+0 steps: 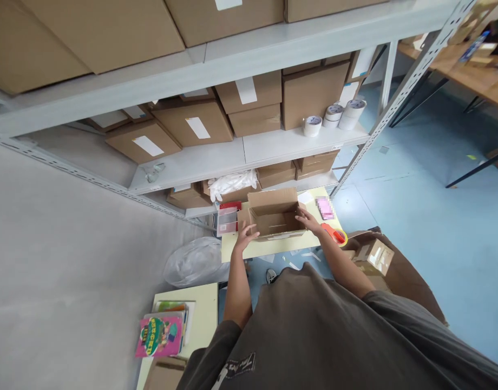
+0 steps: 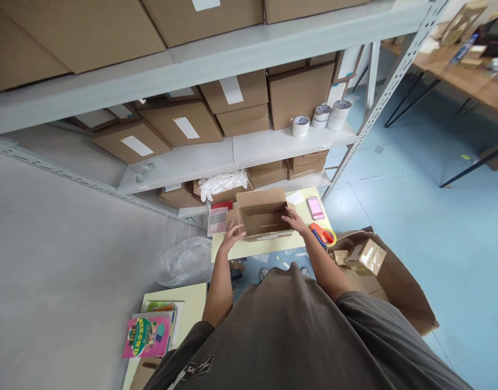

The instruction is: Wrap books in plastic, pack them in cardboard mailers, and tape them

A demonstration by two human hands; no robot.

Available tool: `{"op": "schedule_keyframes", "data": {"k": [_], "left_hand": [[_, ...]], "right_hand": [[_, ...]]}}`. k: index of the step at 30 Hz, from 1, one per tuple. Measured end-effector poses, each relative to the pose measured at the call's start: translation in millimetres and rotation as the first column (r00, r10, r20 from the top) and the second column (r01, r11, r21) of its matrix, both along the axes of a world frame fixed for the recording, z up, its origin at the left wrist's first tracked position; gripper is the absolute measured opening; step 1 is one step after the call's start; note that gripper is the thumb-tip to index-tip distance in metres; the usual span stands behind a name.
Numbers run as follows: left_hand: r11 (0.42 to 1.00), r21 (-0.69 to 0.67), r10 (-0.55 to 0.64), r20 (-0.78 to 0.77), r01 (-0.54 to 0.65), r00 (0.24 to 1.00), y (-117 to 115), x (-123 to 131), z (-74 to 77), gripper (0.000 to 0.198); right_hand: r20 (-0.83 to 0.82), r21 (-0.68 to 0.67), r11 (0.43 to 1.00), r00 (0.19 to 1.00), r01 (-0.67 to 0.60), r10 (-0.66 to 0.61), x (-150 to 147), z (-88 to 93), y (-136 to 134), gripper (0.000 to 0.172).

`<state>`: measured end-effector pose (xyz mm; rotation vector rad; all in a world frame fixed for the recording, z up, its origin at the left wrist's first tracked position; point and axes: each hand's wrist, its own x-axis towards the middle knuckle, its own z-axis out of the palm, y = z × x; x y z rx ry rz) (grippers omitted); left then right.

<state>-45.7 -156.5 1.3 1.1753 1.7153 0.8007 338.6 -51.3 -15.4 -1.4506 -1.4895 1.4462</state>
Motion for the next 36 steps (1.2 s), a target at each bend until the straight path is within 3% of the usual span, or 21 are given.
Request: {"op": "schedule_keyframes", "data": {"k": [3, 6, 10, 13, 17, 23, 27, 32, 36], "left_hand": [[0.996, -0.071, -0.047, -0.034, 0.044, 0.998, -7.0, -1.8, -1.2, 0.087], [0.989, -0.11, -0.109, -0.058, 0.102, 0.992, -8.9, 14.2, -7.6, 0.108], [0.998, -0.06, -0.006, -0.137, -0.002, 0.991, -9.6, 49.8, -19.7, 0.099], [0.998, -0.043, 0.031, -0.216, -0.042, 0.976, -11.0, 65.3, -25.1, 0.077], [0.998, -0.064, 0.006, -0.267, -0.024, 0.964, -10.7, 66.9, -27.8, 0.058], [0.991, -0.102, 0.049, -0.334, -0.088, 0.941, -5.7, 71.0, -32.1, 0.041], [0.99, -0.104, 0.052, -0.368, -0.096, 0.928, -3.3, 73.2, -33.2, 0.031], [0.988, -0.138, 0.006, -0.383, -0.063, 0.924, -2.5, 69.1, -37.9, 0.042], [0.989, -0.148, -0.072, -0.339, 0.022, 0.938, -3.8, 60.4, -44.6, 0.068]], "right_hand": [[0.159, -0.011, 0.993, 0.98, -0.121, 0.121, -0.9, -3.4, 5.3, 0.091], [0.321, 0.009, 0.976, 0.925, -0.219, 0.205, -9.5, -4.7, 18.8, 0.116], [0.506, -0.024, 0.966, 0.83, -0.258, 0.235, -33.9, -4.0, 47.6, 0.133], [0.578, -0.094, 0.961, 0.772, -0.26, 0.265, -52.6, -4.6, 69.3, 0.132], [0.626, -0.183, 0.965, 0.735, -0.188, 0.261, -67.3, -14.4, 83.9, 0.118], [0.653, -0.007, 0.994, 0.752, -0.113, 0.09, -74.9, -42.6, 81.9, 0.09], [0.63, 0.002, 0.996, 0.774, -0.085, 0.065, -76.2, -47.7, 82.9, 0.084], [0.618, 0.009, 0.996, 0.783, -0.089, 0.065, -72.6, -37.8, 77.3, 0.094], [0.681, 0.126, 0.991, 0.73, -0.04, -0.057, -94.1, -19.6, 46.5, 0.101]]}}
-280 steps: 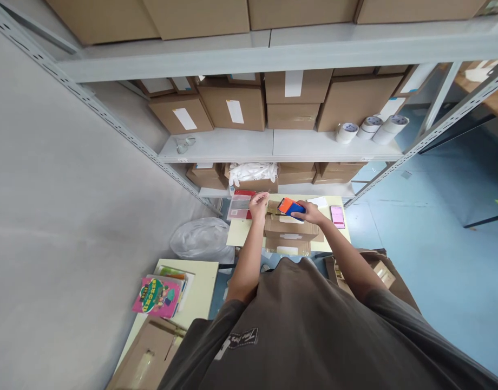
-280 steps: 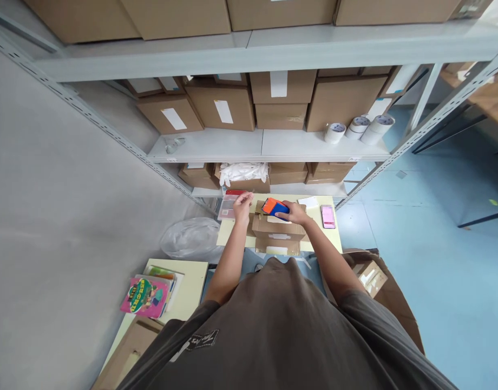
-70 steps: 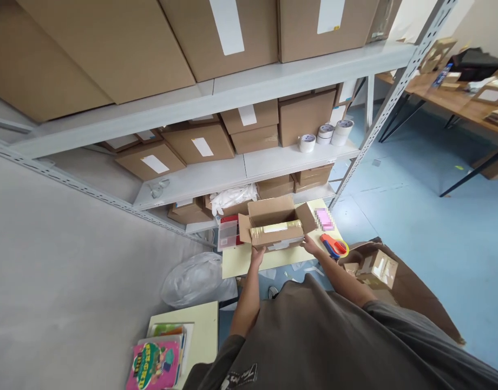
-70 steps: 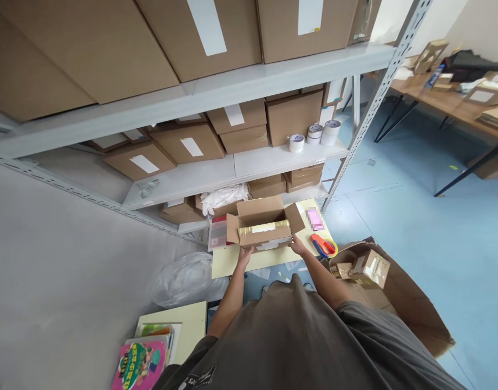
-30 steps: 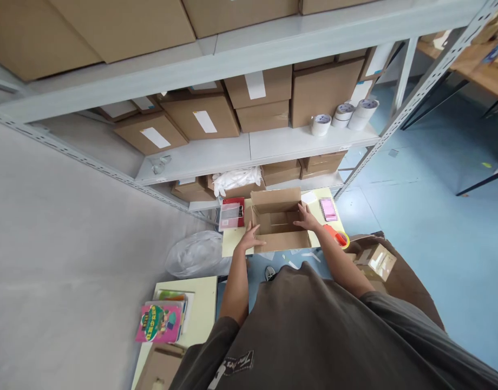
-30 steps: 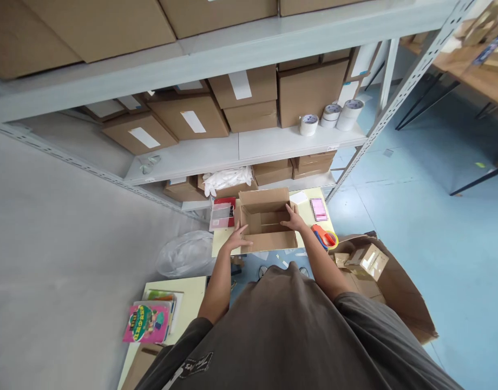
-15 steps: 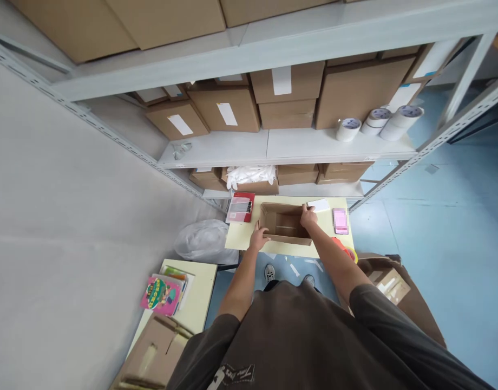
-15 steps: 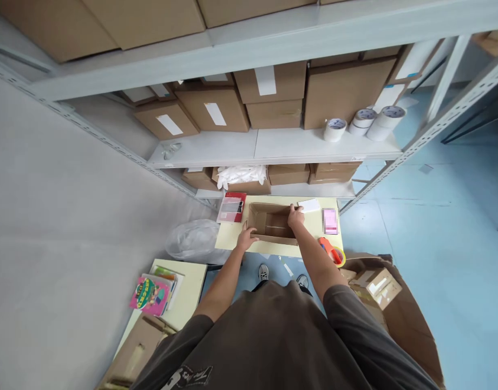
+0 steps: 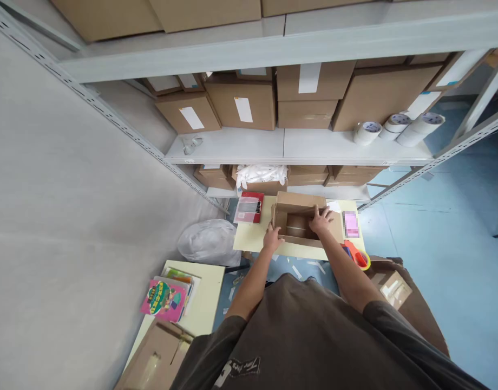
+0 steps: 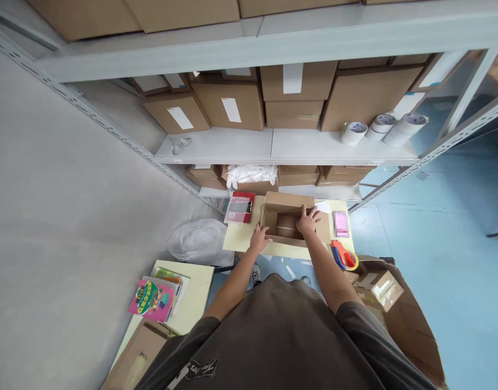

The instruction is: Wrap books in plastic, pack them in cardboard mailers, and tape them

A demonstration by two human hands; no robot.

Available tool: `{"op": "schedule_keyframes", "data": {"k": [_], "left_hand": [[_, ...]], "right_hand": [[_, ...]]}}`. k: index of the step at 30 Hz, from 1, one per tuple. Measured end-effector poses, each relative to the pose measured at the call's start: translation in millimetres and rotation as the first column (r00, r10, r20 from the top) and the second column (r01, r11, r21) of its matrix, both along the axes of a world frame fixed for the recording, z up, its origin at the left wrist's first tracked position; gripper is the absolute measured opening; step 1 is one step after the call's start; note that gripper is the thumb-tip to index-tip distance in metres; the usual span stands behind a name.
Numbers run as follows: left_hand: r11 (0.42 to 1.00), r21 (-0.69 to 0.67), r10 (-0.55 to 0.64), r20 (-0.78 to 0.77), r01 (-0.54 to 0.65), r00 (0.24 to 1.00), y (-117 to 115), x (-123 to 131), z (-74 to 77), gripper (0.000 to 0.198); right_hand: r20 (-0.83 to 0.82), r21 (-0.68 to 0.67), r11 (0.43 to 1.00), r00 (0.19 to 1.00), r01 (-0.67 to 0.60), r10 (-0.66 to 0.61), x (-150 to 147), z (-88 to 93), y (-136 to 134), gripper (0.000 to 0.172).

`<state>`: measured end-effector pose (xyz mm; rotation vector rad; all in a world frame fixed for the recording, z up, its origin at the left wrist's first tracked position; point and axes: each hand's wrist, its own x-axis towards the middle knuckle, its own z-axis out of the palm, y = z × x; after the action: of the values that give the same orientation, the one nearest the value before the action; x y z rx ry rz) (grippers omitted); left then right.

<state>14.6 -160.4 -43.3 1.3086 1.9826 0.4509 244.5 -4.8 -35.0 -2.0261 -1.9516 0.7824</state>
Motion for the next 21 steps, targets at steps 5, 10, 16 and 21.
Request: {"op": "schedule_keyframes", "data": {"k": [5, 10, 16, 21], "left_hand": [[0.985, 0.071, -0.166, 0.107, 0.159, 0.98, -1.3, -28.9, -3.4, 0.115], [0.958, 0.282, -0.132, 0.267, 0.054, 0.955, -0.3, -92.6, -2.7, 0.078], [0.967, 0.182, 0.131, 0.247, -0.178, 0.96, 23.6, -200.4, -16.9, 0.052], [0.957, 0.002, 0.286, 0.174, -0.29, 0.942, 49.6, -265.7, -54.2, 0.057]], "right_hand": [[-0.15, 0.146, 0.97, 0.965, -0.194, 0.216, -84.4, 24.9, -41.8, 0.085], [-0.276, 0.151, 0.927, 0.886, -0.343, 0.372, -191.2, 26.4, -48.0, 0.076], [-0.253, -0.053, 0.895, 0.873, -0.442, 0.416, -282.1, -17.5, -40.6, 0.08], [-0.144, -0.256, 0.934, 0.965, -0.25, 0.219, -312.0, -75.4, -25.0, 0.084]]}}
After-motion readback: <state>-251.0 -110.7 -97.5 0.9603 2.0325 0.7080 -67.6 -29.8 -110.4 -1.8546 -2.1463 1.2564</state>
